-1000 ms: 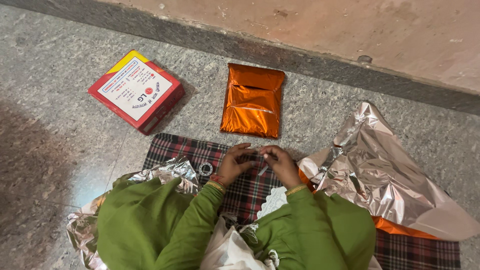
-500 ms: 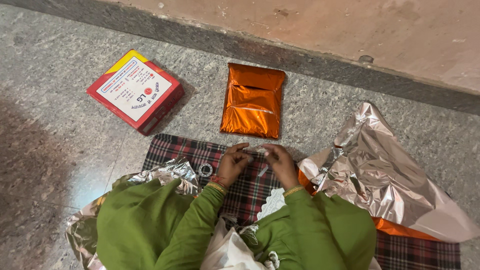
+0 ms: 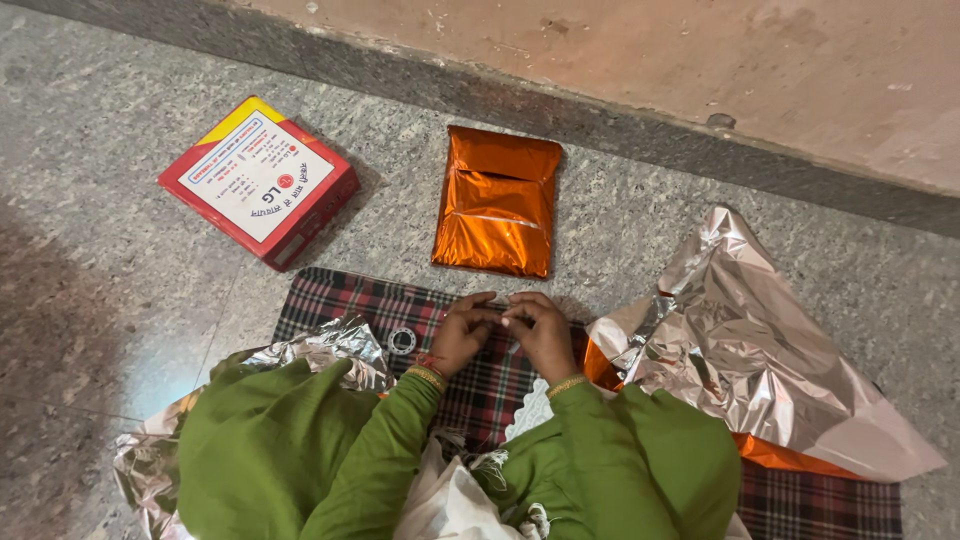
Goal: The person wraps a rectangular item in orange metallic paper while seated on a plaid mat. They fold the edges of the paper and secure the package with multiple strips of clear adhesive tape.
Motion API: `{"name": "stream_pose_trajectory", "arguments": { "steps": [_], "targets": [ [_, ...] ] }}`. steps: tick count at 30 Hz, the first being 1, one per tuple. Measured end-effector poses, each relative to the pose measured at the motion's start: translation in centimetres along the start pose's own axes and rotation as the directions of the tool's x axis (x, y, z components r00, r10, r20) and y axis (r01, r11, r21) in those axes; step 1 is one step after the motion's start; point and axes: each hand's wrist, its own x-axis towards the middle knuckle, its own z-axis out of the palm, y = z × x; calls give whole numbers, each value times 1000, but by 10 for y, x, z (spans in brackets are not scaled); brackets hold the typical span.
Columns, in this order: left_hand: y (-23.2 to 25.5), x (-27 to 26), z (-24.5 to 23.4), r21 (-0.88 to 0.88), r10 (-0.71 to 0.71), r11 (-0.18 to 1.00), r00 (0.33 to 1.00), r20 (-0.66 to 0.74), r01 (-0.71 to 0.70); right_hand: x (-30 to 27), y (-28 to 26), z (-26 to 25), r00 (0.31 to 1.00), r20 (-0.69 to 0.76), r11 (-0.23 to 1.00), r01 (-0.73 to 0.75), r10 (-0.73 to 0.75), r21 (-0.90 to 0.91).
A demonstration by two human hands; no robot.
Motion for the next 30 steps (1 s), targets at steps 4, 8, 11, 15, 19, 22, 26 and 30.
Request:
{"name": "stream_pose_trajectory", "arguments": {
  "steps": [4, 8, 11, 15, 19, 22, 26, 30],
  "targets": [
    [-9, 0, 5, -78, -24, 997, 1000, 6, 25, 1, -1, -6, 998, 59, 1000, -29, 29, -9],
    [-13, 6, 9, -8, 37, 999, 999, -32, -38, 7, 4, -8, 999, 28, 1000, -28, 28, -6],
    [-14, 7, 11, 2, 56, 998, 997, -61, -56, 10, 16, -7, 1000, 24, 1000, -15, 15, -8],
    [-7, 32, 1, -37, -104, 994, 984, -143, 100, 19, 33, -16, 999, 7, 996, -50, 50, 80],
    [1, 64, -6, 429, 125, 895, 992, 12, -118, 34, 46, -21, 984, -85, 969, -135, 155, 208],
    [-2, 91, 0, 589, 210, 746, 949, 237, -312, 35, 51, -27, 958, -78, 908, -234, 277, 347],
    [-13, 121, 9, 719, 87, 602, 923, 375, -348, 40, 48, -33, 941, -99, 900, -273, 322, 339],
    [-40, 145, 16, 759, 107, 563, 940, 325, -327, 44, 56, -32, 932, -114, 886, -284, 345, 366]
  ]
}}
